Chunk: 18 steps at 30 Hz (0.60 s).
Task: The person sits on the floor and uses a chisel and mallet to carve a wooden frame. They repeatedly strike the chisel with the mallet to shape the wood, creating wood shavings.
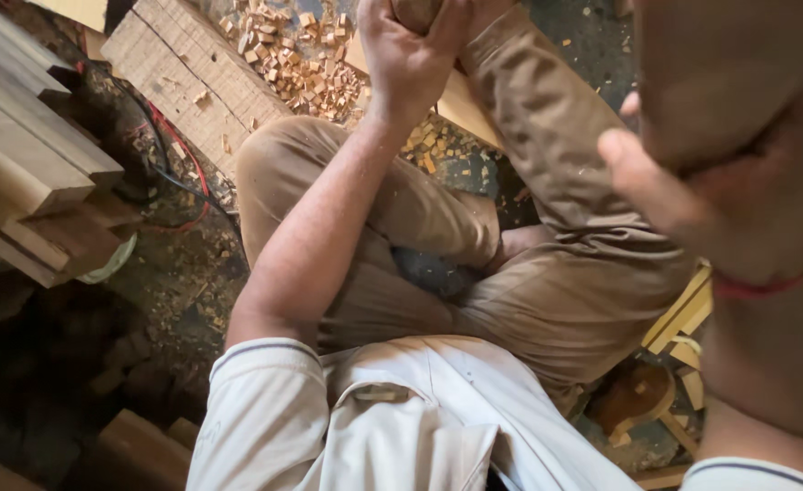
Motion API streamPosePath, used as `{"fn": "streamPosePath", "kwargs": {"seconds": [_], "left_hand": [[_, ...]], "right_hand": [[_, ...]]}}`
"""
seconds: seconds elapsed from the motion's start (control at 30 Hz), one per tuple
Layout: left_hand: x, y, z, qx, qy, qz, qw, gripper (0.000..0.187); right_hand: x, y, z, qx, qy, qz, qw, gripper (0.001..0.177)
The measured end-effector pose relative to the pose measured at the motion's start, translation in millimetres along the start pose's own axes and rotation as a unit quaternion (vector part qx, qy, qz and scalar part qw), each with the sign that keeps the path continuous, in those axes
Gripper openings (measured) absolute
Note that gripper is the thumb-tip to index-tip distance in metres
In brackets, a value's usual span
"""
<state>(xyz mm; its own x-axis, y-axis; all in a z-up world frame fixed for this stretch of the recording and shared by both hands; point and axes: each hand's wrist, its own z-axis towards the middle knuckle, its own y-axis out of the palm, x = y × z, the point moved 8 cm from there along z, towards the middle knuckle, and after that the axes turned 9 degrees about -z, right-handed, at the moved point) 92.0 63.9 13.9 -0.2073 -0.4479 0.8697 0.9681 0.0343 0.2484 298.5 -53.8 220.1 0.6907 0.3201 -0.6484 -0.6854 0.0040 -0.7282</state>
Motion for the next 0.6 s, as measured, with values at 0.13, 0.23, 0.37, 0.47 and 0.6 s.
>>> {"fn": "streamPosePath", "kwargs": {"seconds": [0.13, 0.23, 0.37, 0.47, 0.6], "left_hand": [[-4.9, -4.7, -4.2, 0.01, 0.003, -0.084, 0.996, 0.015], [0.8, -5.6, -17.1, -0.004, 0.007, -0.113, 0.994, 0.017], [-10.9, 0.2, -15.6, -0.005, -0.101, -0.226, 0.969, 0.034], [-8.6, -5.5, -19.1, 0.017, -0.111, -0.075, 0.991, 0.018], [15.4, 5.6, -13.2, -0.054, 0.005, -0.128, 0.99, 0.019]], "right_hand": [[-38.6, -1.7, 32.4, -0.051, -0.184, -0.246, 0.95, 0.068], [-50.3, 7.3, 37.7, -0.079, -0.205, -0.422, 0.88, 0.074], [-63.2, 2.9, 42.7, -0.059, -0.189, -0.42, 0.886, 0.069], [-55.6, 10.5, 41.3, -0.059, -0.186, -0.432, 0.88, 0.069], [-37.8, 8.7, 35.7, -0.049, -0.197, -0.463, 0.863, 0.07]]}}
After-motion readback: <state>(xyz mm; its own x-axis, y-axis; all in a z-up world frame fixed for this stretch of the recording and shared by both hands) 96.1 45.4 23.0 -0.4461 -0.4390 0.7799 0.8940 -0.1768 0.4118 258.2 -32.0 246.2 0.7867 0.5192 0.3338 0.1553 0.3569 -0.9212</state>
